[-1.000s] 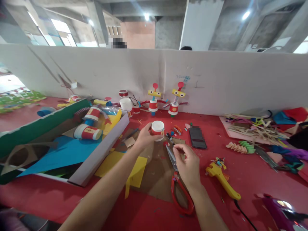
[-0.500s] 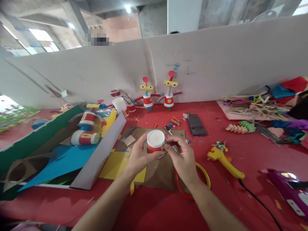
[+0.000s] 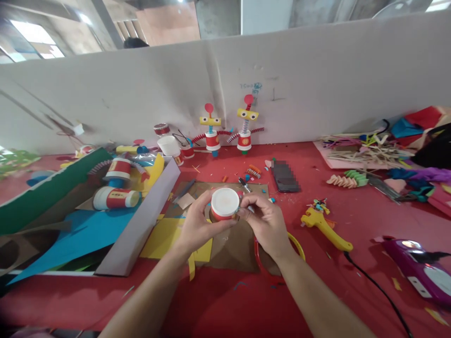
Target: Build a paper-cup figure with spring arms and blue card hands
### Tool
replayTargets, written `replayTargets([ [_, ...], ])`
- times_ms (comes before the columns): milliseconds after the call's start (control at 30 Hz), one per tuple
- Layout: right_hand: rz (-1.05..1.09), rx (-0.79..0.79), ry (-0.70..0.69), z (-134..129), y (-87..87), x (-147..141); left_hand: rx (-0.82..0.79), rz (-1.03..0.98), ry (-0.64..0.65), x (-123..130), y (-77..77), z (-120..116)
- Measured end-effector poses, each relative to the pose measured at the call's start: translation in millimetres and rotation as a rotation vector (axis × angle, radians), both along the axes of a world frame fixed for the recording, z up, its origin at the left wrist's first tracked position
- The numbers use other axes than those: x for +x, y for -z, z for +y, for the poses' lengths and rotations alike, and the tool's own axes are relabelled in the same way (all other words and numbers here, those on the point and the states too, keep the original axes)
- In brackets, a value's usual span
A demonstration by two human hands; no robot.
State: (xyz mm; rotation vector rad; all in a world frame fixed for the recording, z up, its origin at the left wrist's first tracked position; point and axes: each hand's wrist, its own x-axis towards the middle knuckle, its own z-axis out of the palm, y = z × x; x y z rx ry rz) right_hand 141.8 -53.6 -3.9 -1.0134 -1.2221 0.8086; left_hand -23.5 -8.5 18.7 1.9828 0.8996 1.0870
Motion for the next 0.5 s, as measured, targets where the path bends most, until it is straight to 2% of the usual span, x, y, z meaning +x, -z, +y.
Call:
replayTargets([
  [133,-0.164,0.015,0.128,-4,-1.0,-4,0.018,0.054,-0.111,5,0.3,-2],
  [267,-0.330,0.125,0.261,-7,7.3,-10,0.050,0.102,-0.229,9,1.0,-2],
  [367,-0.233,0.144,0.267,-8,9.1,-14,0.048,0.085,-0.314,7,4.1,1],
  [500,-0.003,0.077,0.253,-8,0.2,-14,-0.027,0.003,-0.340,6,10.8,7],
])
